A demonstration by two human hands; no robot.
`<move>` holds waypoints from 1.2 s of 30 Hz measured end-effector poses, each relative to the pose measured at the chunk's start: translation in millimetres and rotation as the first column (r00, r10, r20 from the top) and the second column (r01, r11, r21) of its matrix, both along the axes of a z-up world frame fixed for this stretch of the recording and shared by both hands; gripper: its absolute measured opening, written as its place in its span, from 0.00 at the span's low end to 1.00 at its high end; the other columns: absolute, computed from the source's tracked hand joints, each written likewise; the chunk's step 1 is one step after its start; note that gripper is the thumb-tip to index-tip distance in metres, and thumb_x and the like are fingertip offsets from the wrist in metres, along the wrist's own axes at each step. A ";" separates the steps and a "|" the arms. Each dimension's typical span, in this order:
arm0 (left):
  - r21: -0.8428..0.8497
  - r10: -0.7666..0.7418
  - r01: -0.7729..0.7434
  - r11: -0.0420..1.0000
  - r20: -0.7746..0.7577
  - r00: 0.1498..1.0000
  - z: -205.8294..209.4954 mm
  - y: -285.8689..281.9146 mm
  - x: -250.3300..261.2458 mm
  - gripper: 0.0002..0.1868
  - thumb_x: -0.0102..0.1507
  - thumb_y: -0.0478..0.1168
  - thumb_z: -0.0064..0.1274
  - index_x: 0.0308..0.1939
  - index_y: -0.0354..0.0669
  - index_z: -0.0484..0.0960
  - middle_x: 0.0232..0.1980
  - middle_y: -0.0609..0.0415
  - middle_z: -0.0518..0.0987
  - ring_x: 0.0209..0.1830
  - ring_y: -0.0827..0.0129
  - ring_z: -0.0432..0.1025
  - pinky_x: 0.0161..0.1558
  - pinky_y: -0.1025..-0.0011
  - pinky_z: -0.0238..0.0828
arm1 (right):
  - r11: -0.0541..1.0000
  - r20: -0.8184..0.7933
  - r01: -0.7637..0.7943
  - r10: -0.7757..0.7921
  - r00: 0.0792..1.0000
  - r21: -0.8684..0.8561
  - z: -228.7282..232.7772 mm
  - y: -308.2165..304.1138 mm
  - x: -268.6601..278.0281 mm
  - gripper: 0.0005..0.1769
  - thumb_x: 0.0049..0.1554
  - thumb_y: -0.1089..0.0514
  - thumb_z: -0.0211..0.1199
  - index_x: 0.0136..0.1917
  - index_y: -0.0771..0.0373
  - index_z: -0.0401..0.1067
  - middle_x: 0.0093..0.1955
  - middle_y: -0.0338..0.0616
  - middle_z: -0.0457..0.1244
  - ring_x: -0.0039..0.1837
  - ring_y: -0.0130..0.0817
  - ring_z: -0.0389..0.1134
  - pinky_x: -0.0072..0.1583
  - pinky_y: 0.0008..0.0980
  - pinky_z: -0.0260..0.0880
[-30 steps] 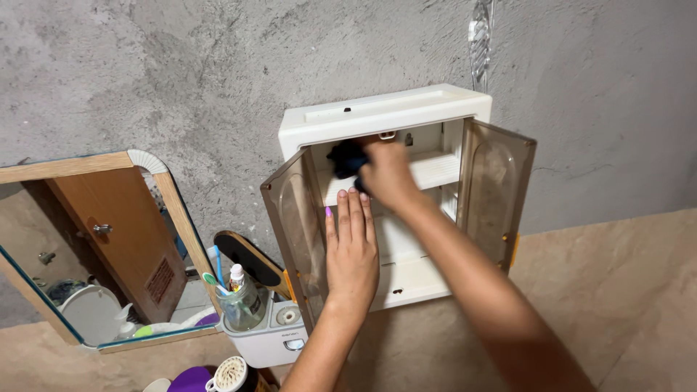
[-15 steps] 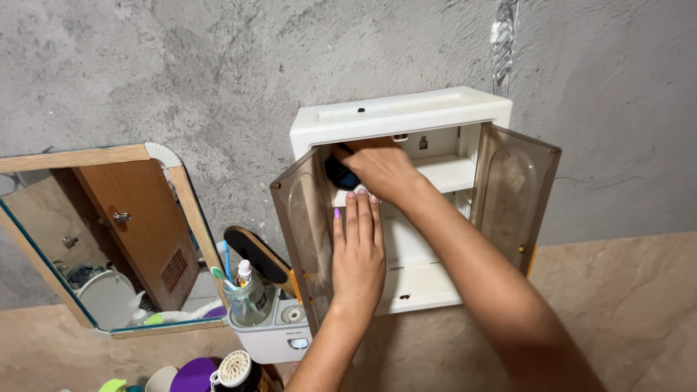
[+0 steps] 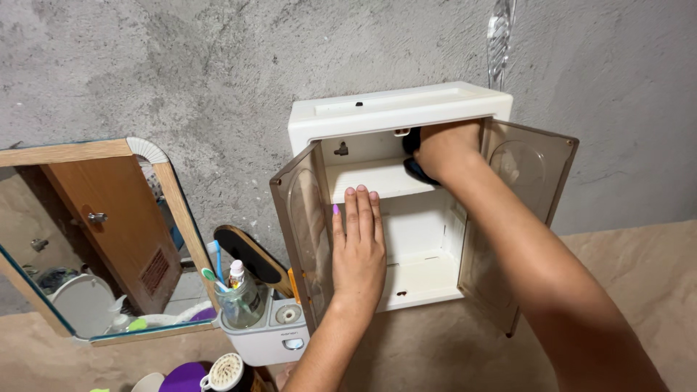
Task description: The person wipes the interior and exterior surfaces of a wall-mounted bathroom cabinet using a dark cloth. They clean the shelves, back panel, and door frames, then close the doors and wipe the outside of the cabinet.
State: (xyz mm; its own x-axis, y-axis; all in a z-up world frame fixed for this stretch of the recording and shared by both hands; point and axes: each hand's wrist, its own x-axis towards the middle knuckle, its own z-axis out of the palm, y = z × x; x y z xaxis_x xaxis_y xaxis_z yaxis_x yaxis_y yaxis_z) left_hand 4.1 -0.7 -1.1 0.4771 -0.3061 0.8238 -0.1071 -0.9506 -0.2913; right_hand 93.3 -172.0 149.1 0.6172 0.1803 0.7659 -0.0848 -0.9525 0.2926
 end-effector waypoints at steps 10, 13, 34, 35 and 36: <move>0.067 0.030 -0.029 0.997 -0.017 0.999 1.2 4.6 -1.7 0.39 0.63 0.38 0.43 0.77 0.28 0.53 0.80 0.36 0.54 0.81 0.45 0.47 0.75 0.52 0.44 | 0.992 -0.263 0.101 -0.119 0.957 -0.079 -23.5 17.6 2.1 0.20 0.60 0.56 0.59 0.64 0.61 0.74 0.58 0.62 0.69 0.56 0.62 0.73 0.53 0.68 0.71; 0.048 0.006 -0.005 0.999 -0.008 1.000 0.8 4.1 0.2 0.39 0.63 0.38 0.43 0.77 0.28 0.54 0.80 0.35 0.54 0.81 0.45 0.47 0.76 0.52 0.45 | 0.992 -0.399 0.095 -0.054 0.915 0.084 -6.5 8.9 -13.5 0.26 0.59 0.47 0.57 0.68 0.58 0.71 0.62 0.62 0.67 0.60 0.60 0.71 0.58 0.56 0.71; -0.284 -0.532 0.565 0.775 0.189 0.825 -6.2 4.8 3.3 0.56 0.55 0.19 0.42 0.82 0.56 0.37 0.80 0.17 0.37 0.78 0.23 0.47 0.73 0.42 0.56 | 0.583 -0.036 -0.651 0.757 0.652 0.487 -41.4 70.6 -18.0 0.38 0.42 0.65 0.66 0.68 0.59 0.68 0.46 0.65 0.69 0.48 0.59 0.72 0.56 0.45 0.74; -0.305 -0.552 0.588 0.749 0.202 0.809 -6.2 4.6 3.8 0.58 0.55 0.19 0.43 0.82 0.59 0.34 0.80 0.15 0.34 0.77 0.19 0.47 0.72 0.40 0.57 | 0.533 -0.014 -0.676 0.790 0.613 0.508 -40.8 77.1 -20.0 0.37 0.43 0.65 0.65 0.67 0.59 0.70 0.47 0.65 0.69 0.48 0.58 0.73 0.55 0.45 0.75; -0.328 -0.573 0.610 0.722 0.212 0.792 -7.2 4.0 3.5 0.60 0.54 0.18 0.43 0.82 0.62 0.31 0.79 0.14 0.32 0.75 0.16 0.47 0.70 0.38 0.58 | 0.483 0.004 -0.696 0.820 0.572 0.532 -41.8 81.8 -22.4 0.35 0.44 0.66 0.64 0.67 0.59 0.71 0.47 0.65 0.68 0.48 0.58 0.73 0.54 0.45 0.75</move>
State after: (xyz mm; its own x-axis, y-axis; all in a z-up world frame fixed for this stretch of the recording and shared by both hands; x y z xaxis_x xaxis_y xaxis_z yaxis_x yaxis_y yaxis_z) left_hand 7.6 3.3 -8.3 0.2195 -0.1740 0.9600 -0.6746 -0.7379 0.0205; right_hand 70.9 -90.3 107.3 0.5601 0.3580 0.7471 0.7411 -0.6195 -0.2588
